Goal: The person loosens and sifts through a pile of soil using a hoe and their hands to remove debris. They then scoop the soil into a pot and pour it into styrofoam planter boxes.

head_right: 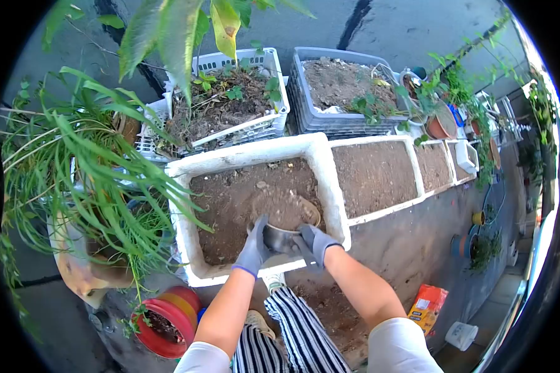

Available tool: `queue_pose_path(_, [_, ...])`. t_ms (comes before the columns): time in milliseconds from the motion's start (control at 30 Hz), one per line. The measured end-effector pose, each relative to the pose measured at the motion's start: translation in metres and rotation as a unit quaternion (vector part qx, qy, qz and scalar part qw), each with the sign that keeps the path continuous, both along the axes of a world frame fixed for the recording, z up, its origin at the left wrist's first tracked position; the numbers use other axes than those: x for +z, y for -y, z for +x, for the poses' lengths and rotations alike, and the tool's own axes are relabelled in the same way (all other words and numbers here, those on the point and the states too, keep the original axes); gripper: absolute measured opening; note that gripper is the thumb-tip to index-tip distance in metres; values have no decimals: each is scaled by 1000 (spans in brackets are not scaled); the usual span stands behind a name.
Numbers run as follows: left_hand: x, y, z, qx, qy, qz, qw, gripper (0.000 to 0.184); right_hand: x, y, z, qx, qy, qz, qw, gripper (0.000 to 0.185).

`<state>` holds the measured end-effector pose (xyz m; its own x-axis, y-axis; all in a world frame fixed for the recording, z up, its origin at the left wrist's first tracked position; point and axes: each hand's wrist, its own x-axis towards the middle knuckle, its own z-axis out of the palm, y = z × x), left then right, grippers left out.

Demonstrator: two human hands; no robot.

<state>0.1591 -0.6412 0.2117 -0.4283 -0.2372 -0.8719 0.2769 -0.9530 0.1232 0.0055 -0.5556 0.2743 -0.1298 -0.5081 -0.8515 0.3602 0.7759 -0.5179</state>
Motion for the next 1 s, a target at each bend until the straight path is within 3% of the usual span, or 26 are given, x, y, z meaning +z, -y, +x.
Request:
queue_pose_path(33, [-7, 12, -13, 4, -18, 18, 1000, 79, 7, 10, -15, 197, -159, -90, 963, 13])
queue_pose_path(100, [-13, 23, -47, 28, 73, -31, 997, 79, -7, 45, -48, 14, 67, 102, 992, 8])
queue_pose_path(167, [-27, 32, -69, 30, 92, -45, 994, 81, -14, 53, -63, -25, 103, 140, 985, 6])
queue_pose_path(233, [-50, 29, -79, 51, 91, -73, 992, 109, -25, 56, -72, -61, 140, 173, 973, 6])
queue_pose_path(267, [-65, 25, -80, 46, 87, -53, 994, 108, -32, 50, -72, -5, 67, 128, 989, 7])
queue_pose_path(300, [-86, 19, -82, 42, 84, -33, 995, 107, -34, 49, -71, -61, 54, 132, 988, 6])
queue_pose_path(367, [-110, 7, -85, 73, 83, -14, 994, 86, -36, 45, -71, -170, 23, 130, 977, 6])
queue_pose_path(400, [-127, 2, -84, 79, 72, -13, 994, 80, -33, 46, -76, 75, -108, 24, 991, 3])
queue_pose_path(467, [-136, 3, -79, 96, 16, -19, 995, 73, -13, 67, -74, 70, -49, 14, 996, 8])
queue_pose_path(567, [-71, 19, -66, 127, -16, -27, 991, 71, 11, 92, -59, 58, 15, 17, 998, 22])
queue_pose_path(600, [-48, 28, -57, 116, 6, 34, 993, 71, 30, 102, -46, 29, 14, 25, 999, 26])
queue_pose_path(700, [-47, 34, -27, 140, 5, 80, 987, 92, 60, 124, -15, -1, -38, 73, 997, 27])
queue_pose_path(733, [-42, 35, -19, 103, 44, 87, 990, 76, 53, 127, -10, 3, -48, 84, 995, 26])
queue_pose_path(767, [-38, 38, -14, 91, 76, 92, 989, 72, 46, 130, -6, 7, -59, 95, 994, 26])
queue_pose_path(800, [-28, 42, -9, 78, 108, 98, 986, 69, 24, 130, -7, 2, 14, 152, 988, 22])
queue_pose_path(833, [-20, 46, -3, 65, 139, 104, 983, 67, 16, 134, -6, -3, 86, 207, 975, 22])
queue_pose_path(900, [-23, 54, 6, 126, 82, 32, 988, 76, 10, 140, -5, 10, 92, 194, 977, 22])
queue_pose_path(967, [-22, 61, 17, 169, 29, -22, 985, 103, 9, 146, -3, 53, 91, 101, 989, 24])
queue_pose_path(1000, [3, 70, 14, 157, 112, 0, 981, 85, 31, 155, 9, 223, 54, 54, 972, 21])
